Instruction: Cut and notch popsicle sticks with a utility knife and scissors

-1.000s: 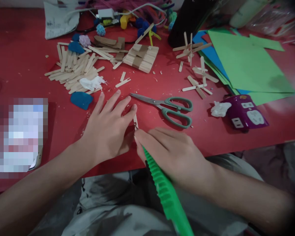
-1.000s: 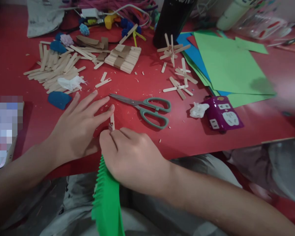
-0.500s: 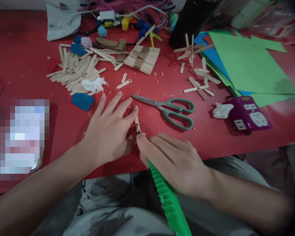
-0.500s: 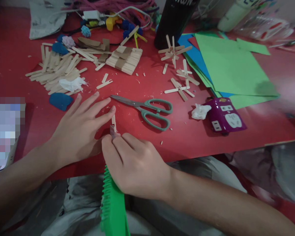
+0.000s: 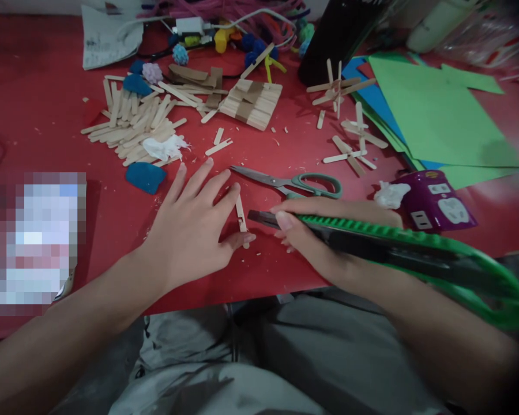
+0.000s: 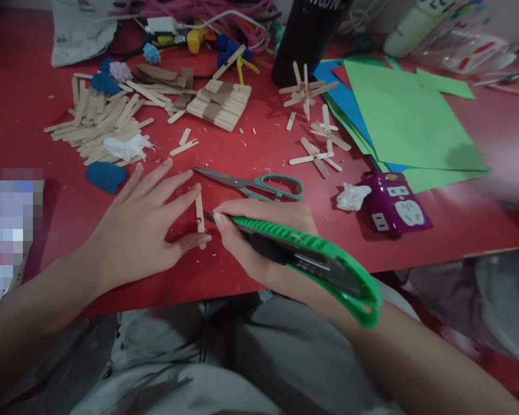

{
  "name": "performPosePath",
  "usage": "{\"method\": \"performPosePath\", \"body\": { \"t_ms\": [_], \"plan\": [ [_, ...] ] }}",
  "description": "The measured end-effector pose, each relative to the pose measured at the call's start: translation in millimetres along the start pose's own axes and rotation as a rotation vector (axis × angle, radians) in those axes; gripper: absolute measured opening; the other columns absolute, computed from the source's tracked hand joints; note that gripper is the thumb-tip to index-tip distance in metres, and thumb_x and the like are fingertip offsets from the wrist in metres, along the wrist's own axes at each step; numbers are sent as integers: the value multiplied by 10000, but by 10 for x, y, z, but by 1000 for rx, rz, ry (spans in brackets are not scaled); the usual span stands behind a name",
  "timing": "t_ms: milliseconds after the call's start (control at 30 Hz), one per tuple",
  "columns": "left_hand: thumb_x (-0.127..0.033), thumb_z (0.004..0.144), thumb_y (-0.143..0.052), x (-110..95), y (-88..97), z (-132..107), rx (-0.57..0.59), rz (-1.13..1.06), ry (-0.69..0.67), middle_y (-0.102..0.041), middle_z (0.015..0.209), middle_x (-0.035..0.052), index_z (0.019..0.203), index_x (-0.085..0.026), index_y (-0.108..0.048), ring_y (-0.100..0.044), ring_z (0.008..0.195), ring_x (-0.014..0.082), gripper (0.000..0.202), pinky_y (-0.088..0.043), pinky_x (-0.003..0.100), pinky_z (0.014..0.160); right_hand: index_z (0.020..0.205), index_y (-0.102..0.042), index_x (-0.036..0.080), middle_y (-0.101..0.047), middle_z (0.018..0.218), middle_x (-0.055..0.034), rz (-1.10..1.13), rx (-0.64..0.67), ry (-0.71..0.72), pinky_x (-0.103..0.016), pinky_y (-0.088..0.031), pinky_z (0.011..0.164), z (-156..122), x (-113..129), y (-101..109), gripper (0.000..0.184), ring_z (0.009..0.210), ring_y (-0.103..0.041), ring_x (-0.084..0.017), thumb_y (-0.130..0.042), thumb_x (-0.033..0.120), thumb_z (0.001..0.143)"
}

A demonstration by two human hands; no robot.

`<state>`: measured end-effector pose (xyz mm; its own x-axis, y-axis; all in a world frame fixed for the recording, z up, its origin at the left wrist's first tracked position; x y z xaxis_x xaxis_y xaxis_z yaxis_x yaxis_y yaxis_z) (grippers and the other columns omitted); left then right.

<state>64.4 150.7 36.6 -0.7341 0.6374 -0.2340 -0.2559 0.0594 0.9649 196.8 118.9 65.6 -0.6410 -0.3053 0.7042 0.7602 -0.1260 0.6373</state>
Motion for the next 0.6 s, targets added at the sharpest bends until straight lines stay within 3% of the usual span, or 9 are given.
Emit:
{"method": "performPosePath", "body": {
  "t_ms": [167,300,600],
  "plan": [
    [-471,909,-625,16,1,1,10,-28,8,-531,1537,149,1406,-210,-622,-320,1519,441,561,-226,703,1240,894,-764,257,-764,728,18,75,59,1,-243,-595,646,47,-39,-31,96,602,-712,-135,-697,321,918],
    [-470,887,-650,34,-4,2,26,-44,7,-518,1546,148,1418,-213,-618,-315,1517,453,591,-213,709,1242,931,-777,261,-776,742,18,8,123,14,-232,-600,672,89,-28,-31,111,635,-729,-136,-678,312,931],
    [-465,891,-648,98,-69,1,109,-33,-27,-426,1622,127,1456,-208,-582,-248,1546,443,624,-180,697,1255,937,-797,278,-797,799,14,-34,178,70,-233,-570,623,79,-16,-52,132,672,-733,-151,-669,314,936]
  ]
}}
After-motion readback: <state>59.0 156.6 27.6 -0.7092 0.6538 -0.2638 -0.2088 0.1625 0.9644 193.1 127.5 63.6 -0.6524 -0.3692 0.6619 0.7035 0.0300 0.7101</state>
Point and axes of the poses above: each hand's wrist, its own z-axis towards the middle knuckle, its own y-axis out of the back of the hand, x = y × z, the point moved 10 cm from there along z, towards the middle knuckle
